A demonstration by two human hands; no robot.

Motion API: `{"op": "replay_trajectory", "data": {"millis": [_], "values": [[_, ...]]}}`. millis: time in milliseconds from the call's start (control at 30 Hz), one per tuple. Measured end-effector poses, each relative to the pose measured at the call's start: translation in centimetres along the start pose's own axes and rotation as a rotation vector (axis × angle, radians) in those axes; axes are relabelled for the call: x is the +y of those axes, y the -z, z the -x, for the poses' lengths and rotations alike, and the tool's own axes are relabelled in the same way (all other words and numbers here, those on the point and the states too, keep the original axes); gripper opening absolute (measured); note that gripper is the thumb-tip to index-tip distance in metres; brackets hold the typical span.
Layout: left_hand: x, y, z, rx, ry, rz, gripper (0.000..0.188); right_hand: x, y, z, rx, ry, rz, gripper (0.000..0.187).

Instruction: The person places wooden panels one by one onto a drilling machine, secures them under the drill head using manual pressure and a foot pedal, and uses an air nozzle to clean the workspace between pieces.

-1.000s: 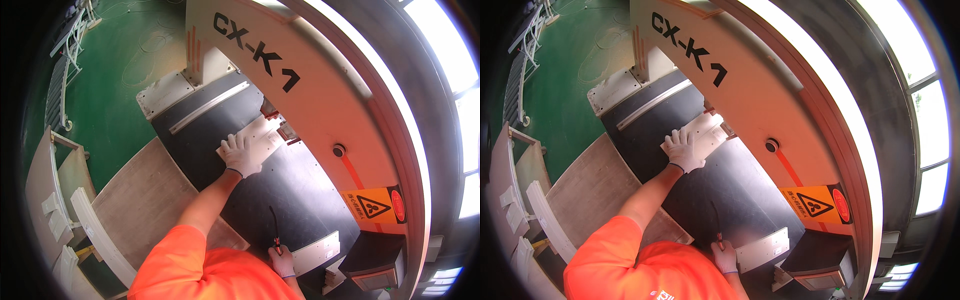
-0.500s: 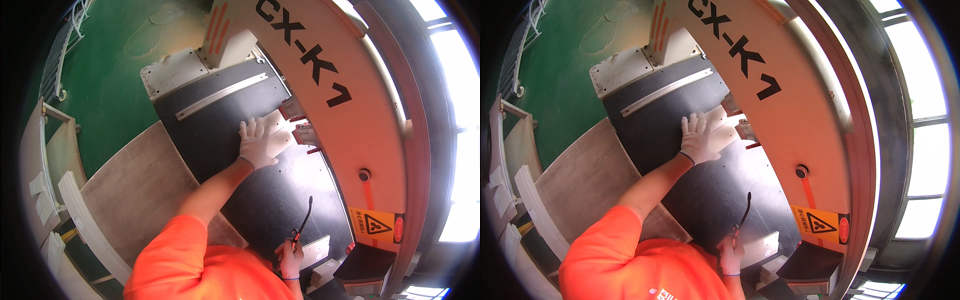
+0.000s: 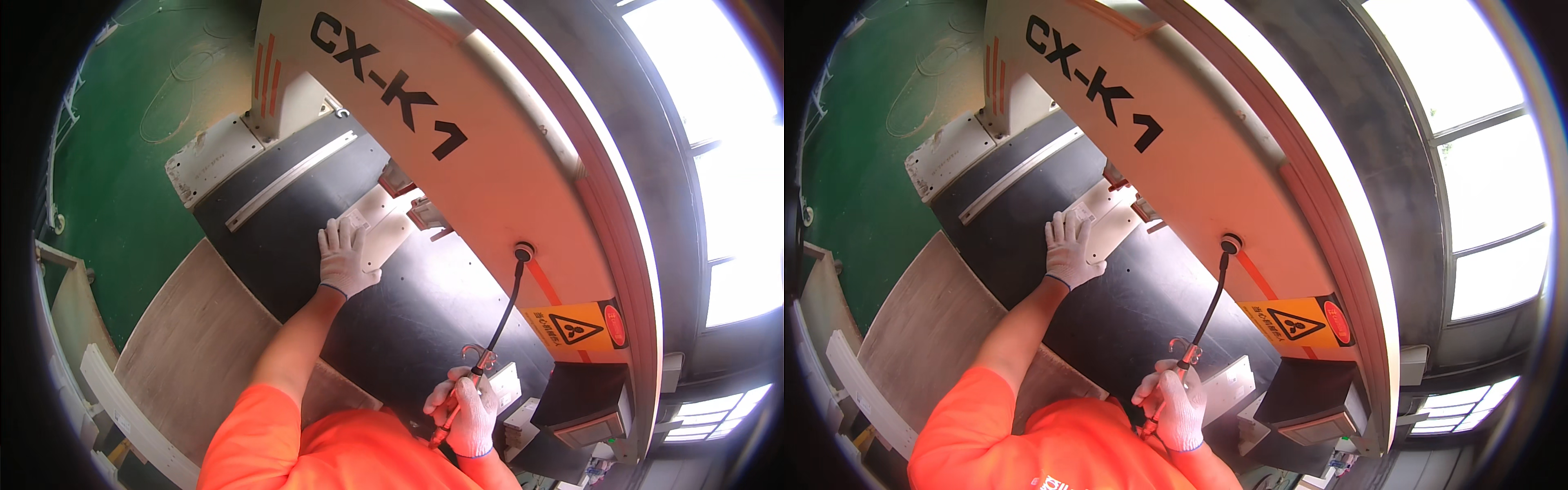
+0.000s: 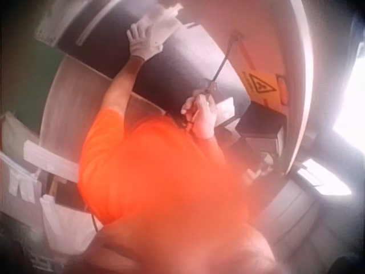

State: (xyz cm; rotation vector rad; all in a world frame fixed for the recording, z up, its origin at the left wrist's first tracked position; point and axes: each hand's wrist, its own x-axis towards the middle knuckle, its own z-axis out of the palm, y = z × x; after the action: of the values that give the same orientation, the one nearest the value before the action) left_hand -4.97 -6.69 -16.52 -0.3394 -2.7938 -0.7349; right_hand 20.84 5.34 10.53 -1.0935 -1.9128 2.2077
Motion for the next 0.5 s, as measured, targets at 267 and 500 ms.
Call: {"op": "replay_trajectory", "data": {"millis": [267,500], "values": [[0.2,-0.1,0.2,-0.067,0.017,-0.033,0.109,-2.4,-2.1,0.9,-0.112,-0.114,-0.278,0.030],[0.0,-0.1,0.2,-0.107,0.033,0.002,0.110,-1.0,2.1,0.5,-0.048,-0.080,0.221,0.033]]}}
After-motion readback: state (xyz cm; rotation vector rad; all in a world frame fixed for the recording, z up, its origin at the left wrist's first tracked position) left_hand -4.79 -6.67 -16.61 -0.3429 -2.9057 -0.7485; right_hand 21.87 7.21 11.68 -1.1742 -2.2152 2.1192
